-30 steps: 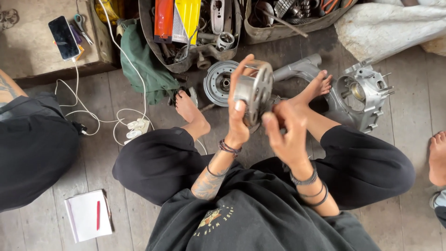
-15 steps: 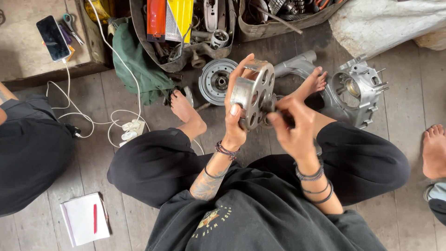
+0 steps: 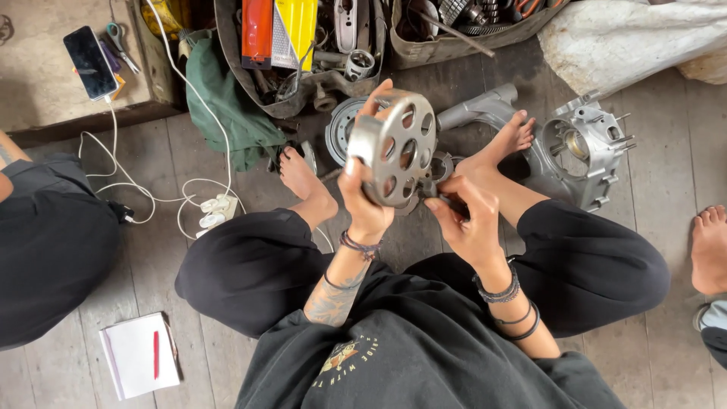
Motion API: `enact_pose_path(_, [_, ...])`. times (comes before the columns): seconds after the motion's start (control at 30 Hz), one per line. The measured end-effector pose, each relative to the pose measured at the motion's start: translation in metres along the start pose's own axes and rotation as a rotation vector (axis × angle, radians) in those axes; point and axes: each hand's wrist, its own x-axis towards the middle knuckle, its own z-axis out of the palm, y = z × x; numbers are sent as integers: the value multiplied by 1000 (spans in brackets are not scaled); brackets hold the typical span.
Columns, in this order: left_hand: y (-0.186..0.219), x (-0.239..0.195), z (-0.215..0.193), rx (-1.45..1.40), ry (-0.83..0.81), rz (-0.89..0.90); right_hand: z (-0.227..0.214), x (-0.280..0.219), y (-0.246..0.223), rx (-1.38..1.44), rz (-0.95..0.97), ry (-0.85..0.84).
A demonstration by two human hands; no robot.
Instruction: The person is cleaning a motorcycle clutch hub by scraping away dirt and debris using a small metal tool.
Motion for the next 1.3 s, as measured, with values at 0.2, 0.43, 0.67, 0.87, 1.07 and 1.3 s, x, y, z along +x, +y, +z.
enact_pose_path(0.2, [57, 2, 31, -276, 162, -328, -56, 26, -31, -174, -9, -169])
enact_pose_path(0.43, [125, -24, 57, -372, 208, -439, -131, 65, -43, -476, -147, -293])
enact_pose_path(0.67, [74, -27, 98, -447, -181, -128, -99, 104, -78, -437, -315, -283])
enact_pose_path(0.87, [40, -22, 115, -496, -344, -28, -96, 126, -75, -440, -337, -198])
enact_pose_path(1.07, [18, -11, 84, -470, -292, 71, -60, 117, -58, -548, -458, -282])
enact_pose_path(1.3, [7, -7, 71, -457, -267, 253, -47, 126, -42, -534, -559, -226])
